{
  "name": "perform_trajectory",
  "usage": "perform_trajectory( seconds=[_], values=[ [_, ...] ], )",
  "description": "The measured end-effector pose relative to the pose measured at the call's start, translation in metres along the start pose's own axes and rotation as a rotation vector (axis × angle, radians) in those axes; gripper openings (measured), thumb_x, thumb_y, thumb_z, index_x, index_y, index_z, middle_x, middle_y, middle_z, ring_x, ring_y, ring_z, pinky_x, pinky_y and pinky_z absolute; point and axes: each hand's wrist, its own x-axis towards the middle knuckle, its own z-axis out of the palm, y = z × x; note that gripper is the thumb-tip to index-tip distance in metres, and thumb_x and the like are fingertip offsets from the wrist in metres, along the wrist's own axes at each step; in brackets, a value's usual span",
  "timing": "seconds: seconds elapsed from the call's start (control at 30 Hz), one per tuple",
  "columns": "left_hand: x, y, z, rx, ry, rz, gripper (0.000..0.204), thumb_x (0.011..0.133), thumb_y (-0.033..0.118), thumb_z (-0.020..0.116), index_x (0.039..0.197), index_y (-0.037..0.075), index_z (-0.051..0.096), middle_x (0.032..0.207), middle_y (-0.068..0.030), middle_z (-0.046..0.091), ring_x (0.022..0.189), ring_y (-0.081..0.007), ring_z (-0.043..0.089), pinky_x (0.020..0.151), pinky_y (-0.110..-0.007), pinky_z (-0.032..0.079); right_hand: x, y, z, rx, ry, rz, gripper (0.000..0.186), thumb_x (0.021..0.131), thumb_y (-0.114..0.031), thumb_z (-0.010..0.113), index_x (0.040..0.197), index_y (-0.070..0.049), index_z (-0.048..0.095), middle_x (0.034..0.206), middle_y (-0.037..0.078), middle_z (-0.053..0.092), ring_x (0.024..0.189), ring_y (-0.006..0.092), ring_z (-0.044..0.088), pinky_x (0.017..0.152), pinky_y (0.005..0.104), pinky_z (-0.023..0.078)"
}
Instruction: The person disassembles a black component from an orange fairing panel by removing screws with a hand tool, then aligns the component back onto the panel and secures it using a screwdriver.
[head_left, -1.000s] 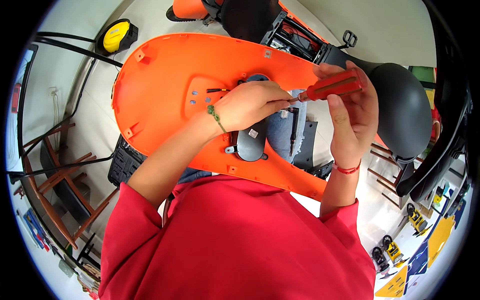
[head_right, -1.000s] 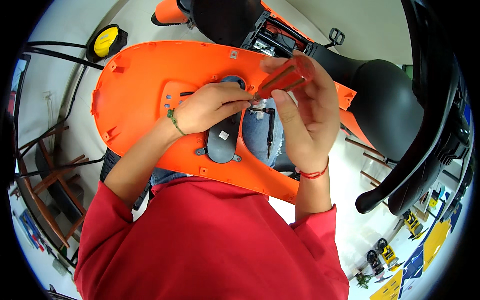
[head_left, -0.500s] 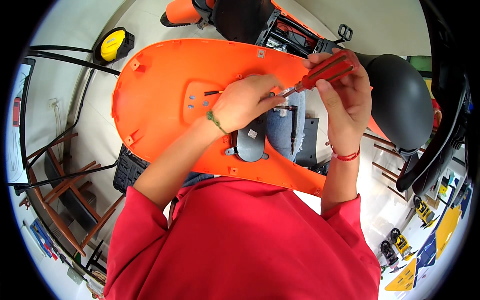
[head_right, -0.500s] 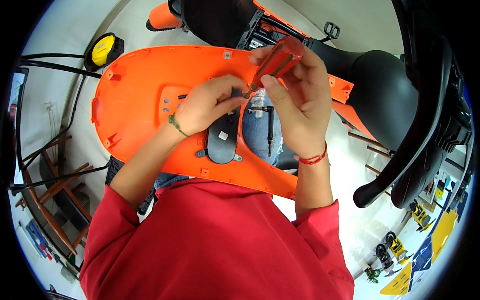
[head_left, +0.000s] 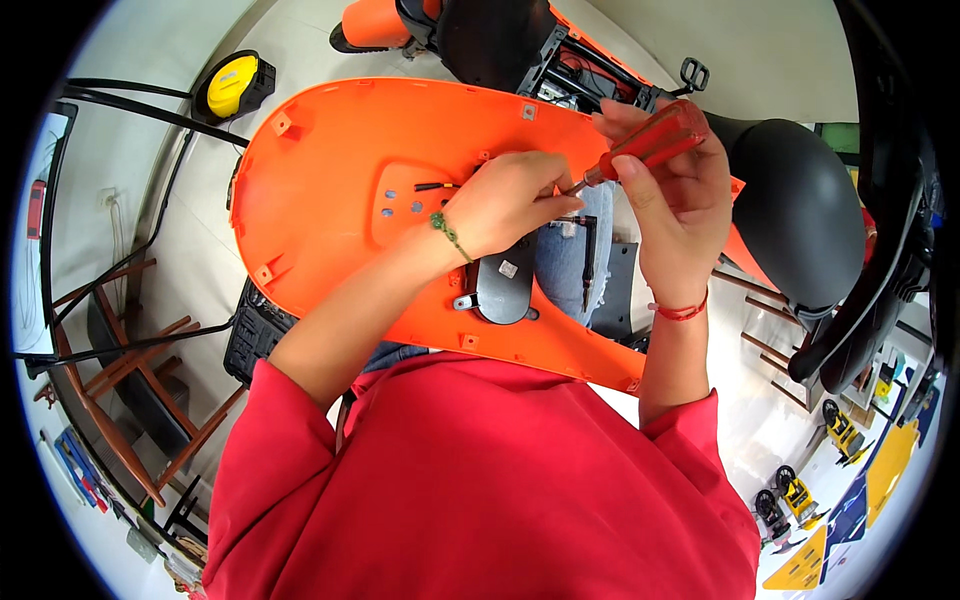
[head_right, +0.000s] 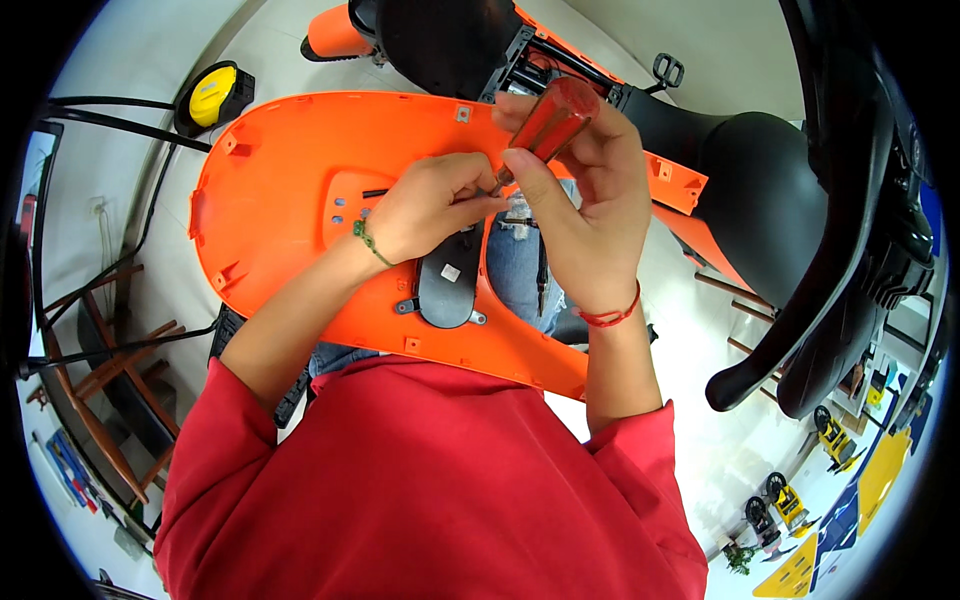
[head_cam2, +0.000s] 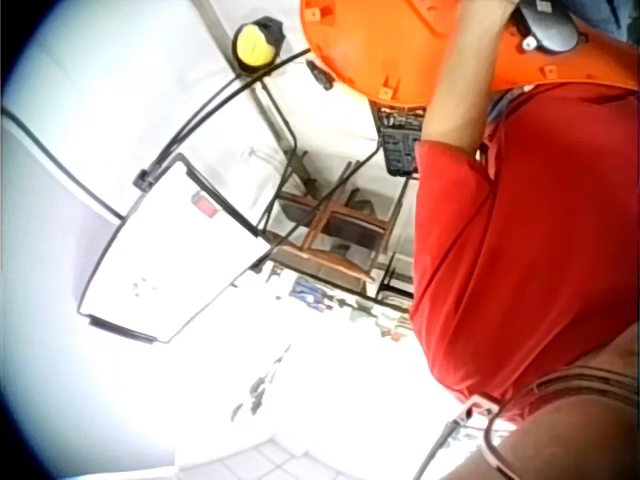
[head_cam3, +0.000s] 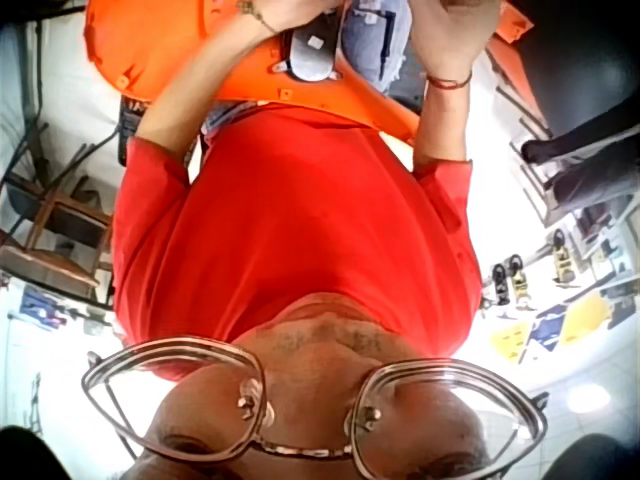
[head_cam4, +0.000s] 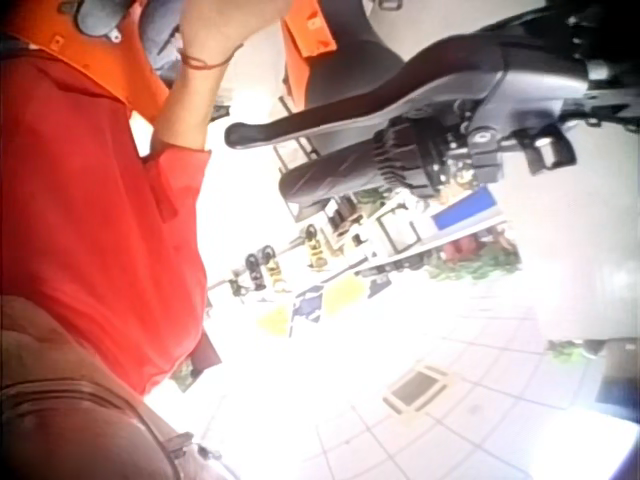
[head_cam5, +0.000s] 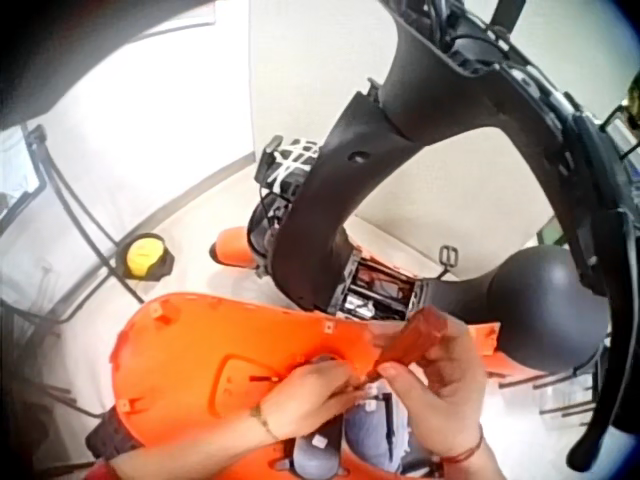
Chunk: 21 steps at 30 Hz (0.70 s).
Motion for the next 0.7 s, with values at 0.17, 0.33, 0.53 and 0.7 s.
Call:
perform_trajectory(
  seconds=[0.17, 0.33, 0.53, 0.7],
  values=[
    [0.003, 0.007, -0.001, 0.095, -0.036, -0.075, 0.022, 0.088, 0.023, 0.065, 0.088, 0.002, 0.059, 0.076, -0.0135, 0.06, 0.07, -0.0304, 0.058, 0.063, -0.04, 0.045, 0.001, 0.005, -0.003, -0.41, 0.008, -0.132, 0.054, 0.082, -0.004, 0.074, 0.128, 0.001, 0.047, 0.11, 0.012, 0.064, 0.1, 0.0198, 0.065, 0.091, 0.0328, 0.051],
    [0.0, 0.001, -0.006, 0.036, -0.069, -0.062, 0.022, 0.089, 0.022, 0.065, 0.094, 0.001, 0.062, 0.077, -0.0136, 0.06, 0.071, -0.0314, 0.059, 0.063, -0.041, 0.045, 0.001, 0.011, -0.012, -0.254, -0.017, 0.005, 0.056, 0.083, -0.006, 0.074, 0.131, 0.001, 0.045, 0.118, 0.013, 0.06, 0.101, 0.0207, 0.065, 0.091, 0.0329, 0.051],
    [0.003, 0.003, -0.003, 0.005, 0.015, 0.161, 0.022, 0.088, 0.021, 0.066, 0.099, 0.002, 0.062, 0.078, -0.0137, 0.061, 0.073, -0.0323, 0.059, 0.065, -0.042, 0.046, -0.002, 0.011, 0.0, -0.069, 0.008, -0.083, 0.053, 0.085, -0.005, 0.073, 0.13, 0.0, 0.047, 0.116, 0.014, 0.063, 0.099, 0.0193, 0.065, 0.089, 0.0317, 0.051],
    [0.003, 0.019, -0.007, 0.11, -0.098, -0.265, 0.02, 0.089, 0.021, 0.065, 0.1, 0.004, 0.062, 0.082, -0.0142, 0.063, 0.078, -0.0325, 0.062, 0.068, -0.041, 0.048, -0.002, 0.017, -0.009, -0.144, -0.026, -0.015, 0.054, 0.087, -0.004, 0.068, 0.134, 0.0, 0.042, 0.122, 0.016, 0.061, 0.109, 0.0225, 0.062, 0.092, 0.034, 0.05]
  ],
)
